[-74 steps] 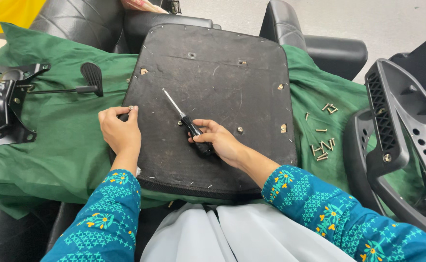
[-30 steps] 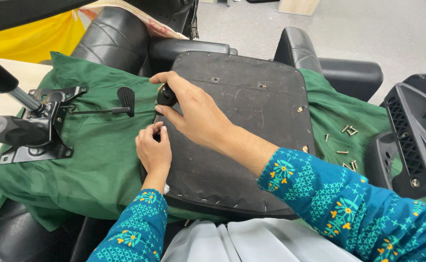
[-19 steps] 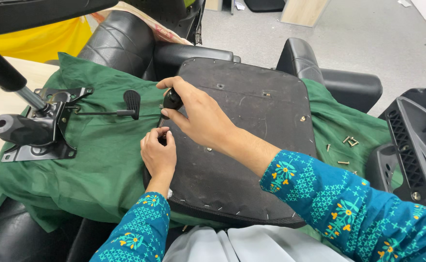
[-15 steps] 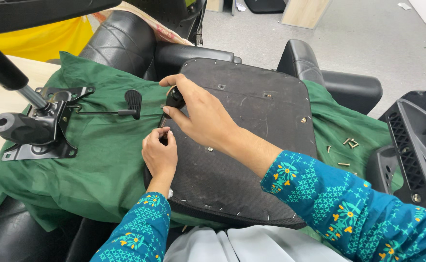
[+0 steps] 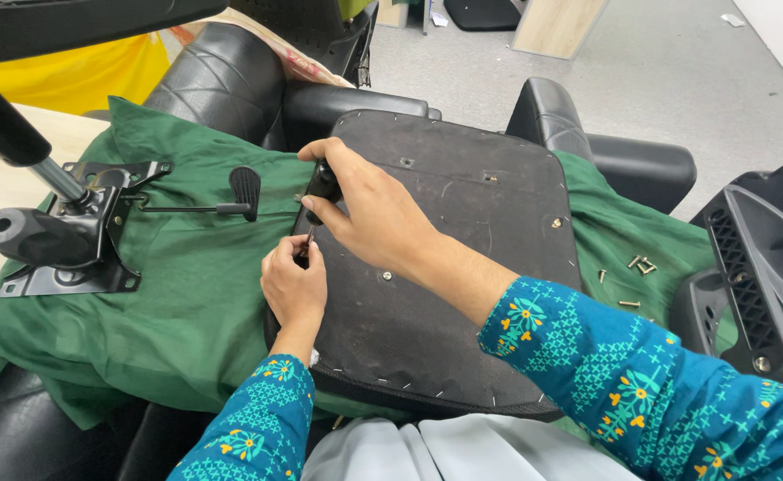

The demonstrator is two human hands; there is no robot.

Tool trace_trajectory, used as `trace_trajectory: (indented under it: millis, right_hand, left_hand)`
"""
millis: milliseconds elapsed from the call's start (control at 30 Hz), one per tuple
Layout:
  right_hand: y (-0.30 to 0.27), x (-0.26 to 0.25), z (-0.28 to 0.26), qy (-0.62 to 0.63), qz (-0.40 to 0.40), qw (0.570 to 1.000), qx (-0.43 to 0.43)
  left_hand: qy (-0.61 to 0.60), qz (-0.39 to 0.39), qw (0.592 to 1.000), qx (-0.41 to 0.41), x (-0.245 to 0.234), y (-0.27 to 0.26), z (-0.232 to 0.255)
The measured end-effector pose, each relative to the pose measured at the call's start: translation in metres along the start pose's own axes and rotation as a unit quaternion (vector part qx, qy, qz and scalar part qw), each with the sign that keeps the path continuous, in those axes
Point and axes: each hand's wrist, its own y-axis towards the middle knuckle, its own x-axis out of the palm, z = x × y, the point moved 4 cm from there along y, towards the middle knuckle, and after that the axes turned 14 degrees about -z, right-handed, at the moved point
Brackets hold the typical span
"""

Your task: The person uses a screwdriver to fasten screws into the underside of a black chair seat. They repeatedly pick up screws, align them with holes, and tighten them while the seat rests on a green cloth. The person works methodically across multiple screw locations on the seat base.

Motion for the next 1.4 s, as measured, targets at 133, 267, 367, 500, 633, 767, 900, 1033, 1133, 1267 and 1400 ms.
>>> trace_trajectory:
  millis: [133, 267, 367, 500, 633, 767, 900, 1033, 1133, 1267, 1400]
  right_hand:
    - [0.001, 0.001, -0.001, 0.009, 0.015, 1.000, 0.008]
    - [0.003, 0.002, -0.001, 0.003, 0.021, 1.000, -0.009]
    - [0.005, 0.002, 0.000, -0.002, 0.025, 1.000, -0.003]
    - [0.005, 0.003, 0.000, -0.012, 0.042, 0.999, 0.011]
    - [0.004, 0.004, 0.003, -0.006, 0.050, 0.998, 0.036]
    - [0.004, 0.004, 0.007, 0.011, 0.061, 0.997, 0.035]
    - [0.004, 0.008, 0.010, 0.006, 0.065, 0.998, 0.002]
    - [0.009, 0.006, 0.007, 0.020, 0.071, 0.995, -0.063]
    - [0.016, 0.005, 0.009, 0.061, 0.026, 0.998, -0.004]
    - [0.019, 0.004, 0.011, 0.027, -0.023, 0.998, 0.050]
    - [0.015, 0.006, 0.010, -0.013, 0.038, 0.999, -0.030]
  left_hand:
    - [-0.003, 0.003, 1.000, 0.007, -0.001, -0.001, 0.001]
    - [-0.003, 0.000, 1.000, 0.005, -0.001, -0.001, 0.001]
    - [-0.002, 0.000, 1.000, 0.003, 0.000, 0.000, 0.001]
    - [-0.004, 0.011, 1.000, 0.020, -0.001, -0.001, 0.001]
    - [-0.007, 0.015, 0.999, 0.032, -0.001, -0.001, 0.001]
    - [-0.012, 0.012, 0.999, 0.032, 0.000, -0.001, -0.001]
    - [-0.008, 0.018, 0.999, 0.037, 0.001, -0.001, -0.004]
    - [-0.015, 0.016, 0.999, 0.027, 0.002, 0.002, -0.005]
    - [-0.012, 0.015, 1.000, 0.016, 0.002, 0.001, -0.006]
    - [-0.021, 0.009, 1.000, -0.011, 0.002, 0.002, -0.008]
    - [-0.025, 0.003, 0.999, -0.022, 0.002, 0.001, -0.007]
